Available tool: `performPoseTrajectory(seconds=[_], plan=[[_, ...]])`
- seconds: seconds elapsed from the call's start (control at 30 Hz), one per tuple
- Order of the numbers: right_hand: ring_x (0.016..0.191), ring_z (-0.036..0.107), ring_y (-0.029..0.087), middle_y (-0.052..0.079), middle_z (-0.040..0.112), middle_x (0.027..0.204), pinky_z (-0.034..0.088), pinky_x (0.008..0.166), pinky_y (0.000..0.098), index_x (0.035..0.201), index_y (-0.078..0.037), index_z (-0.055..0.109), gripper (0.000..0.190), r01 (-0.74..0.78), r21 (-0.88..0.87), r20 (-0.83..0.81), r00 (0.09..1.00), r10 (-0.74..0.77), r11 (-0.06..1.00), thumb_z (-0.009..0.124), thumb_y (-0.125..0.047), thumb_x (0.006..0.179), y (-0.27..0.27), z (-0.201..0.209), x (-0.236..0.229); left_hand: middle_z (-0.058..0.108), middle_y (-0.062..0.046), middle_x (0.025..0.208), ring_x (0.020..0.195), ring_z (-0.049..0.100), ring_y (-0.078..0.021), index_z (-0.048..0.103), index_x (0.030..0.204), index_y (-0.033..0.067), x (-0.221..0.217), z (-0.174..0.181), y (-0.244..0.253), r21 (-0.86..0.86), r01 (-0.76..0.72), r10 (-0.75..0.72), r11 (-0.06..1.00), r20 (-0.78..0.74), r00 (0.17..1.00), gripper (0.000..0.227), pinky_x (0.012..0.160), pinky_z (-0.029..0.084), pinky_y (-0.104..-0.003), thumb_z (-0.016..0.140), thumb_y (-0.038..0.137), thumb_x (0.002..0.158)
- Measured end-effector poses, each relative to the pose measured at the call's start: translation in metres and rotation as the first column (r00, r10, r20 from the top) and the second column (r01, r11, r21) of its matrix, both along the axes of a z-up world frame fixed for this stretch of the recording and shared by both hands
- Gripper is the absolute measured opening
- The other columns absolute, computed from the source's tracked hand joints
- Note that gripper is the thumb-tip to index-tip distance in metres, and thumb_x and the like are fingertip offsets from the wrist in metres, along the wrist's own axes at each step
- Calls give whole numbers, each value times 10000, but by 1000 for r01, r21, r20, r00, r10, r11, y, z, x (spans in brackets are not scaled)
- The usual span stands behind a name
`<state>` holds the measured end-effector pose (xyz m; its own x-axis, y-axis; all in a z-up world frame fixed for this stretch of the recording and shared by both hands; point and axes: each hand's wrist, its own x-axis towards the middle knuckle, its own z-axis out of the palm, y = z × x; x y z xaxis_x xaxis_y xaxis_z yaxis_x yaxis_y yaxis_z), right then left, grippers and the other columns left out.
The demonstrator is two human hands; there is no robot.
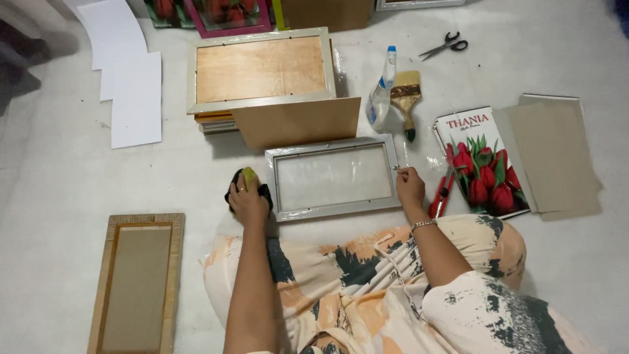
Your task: Cleaning glass frames and assembling them with pictures and backing boards
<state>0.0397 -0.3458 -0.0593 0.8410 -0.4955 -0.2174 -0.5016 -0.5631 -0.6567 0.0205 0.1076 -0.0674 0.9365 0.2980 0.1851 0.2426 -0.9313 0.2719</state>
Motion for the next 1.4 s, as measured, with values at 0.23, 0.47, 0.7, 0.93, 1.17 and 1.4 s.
performPoseTrajectory(seconds=[0.23, 0.47, 0.7, 0.93, 1.17, 1.4], plan=[[1090, 700, 289, -8, 775, 1035, 550, 927, 434, 1066, -251, 702, 176, 39, 1, -25, 999, -39, 999, 605, -272, 921, -7, -8, -7, 392, -130, 1571, 1463, 317, -420, 599, 1358, 249, -12, 20, -28, -72, -36, 37, 997, 9, 999, 612, 1138, 298, -639, 718, 89, 778], [1096, 699, 291, -1, 773, 1053, 555, 923, 428, 1046, -276, 715, 170, 6, 31, -46, 999, -4, 1000, 615, -282, 907, 0, -1, -20, 514, 0, 1414, 1281, 460, -319, 635, 1145, 250, -18, 4, -23, 10, -214, 202, 977, 295, 934, 479, 986, 408, -544, 746, 114, 700], [1118, 678, 295, 16, 756, 1081, 544, 932, 418, 1046, -292, 725, 186, 4, 23, 58, 998, -6, 1000, 620, -311, 894, -16, 21, -24, 560, -13, 1317, 1188, 521, -314, 670, 1066, 167, -35, 27, -42, -70, -151, 165, 986, 326, 931, 334, 916, 449, -523, 730, 89, 746], [1094, 665, 396, 130, 738, 1069, 535, 916, 520, 1070, -181, 760, 244, -135, -245, 50, 987, 151, 960, 603, -304, 930, -165, 38, 4, 536, 24, 1300, 1165, 512, -283, 662, 1143, 254, -42, 47, -45, -137, -114, 153, 984, 316, 936, 397, 927, 435, -494, 704, 95, 781], [1138, 638, 473, 298, 659, 1220, 536, 920, 581, 1255, 20, 670, 478, -374, -454, -478, 868, 133, 809, 661, -275, 879, -221, 2, -2, 606, -37, 1153, 1022, 605, -336, 678, 1075, 231, -30, 17, -42, -81, -16, 43, 997, 335, 941, 336, 836, 507, -515, 686, 108, 762], [1302, 531, 578, 496, 493, 1376, 469, 1013, 666, 1589, 84, 230, 668, -485, -387, -552, 803, 224, 784, 390, -96, 966, -187, -20, 17, 647, -26, 1087, 923, 653, -335, 688, 989, 222, -24, 16, -39, -103, 35, -1, 994, 308, 951, 234, 802, 539, -497, 676, 137, 771]])
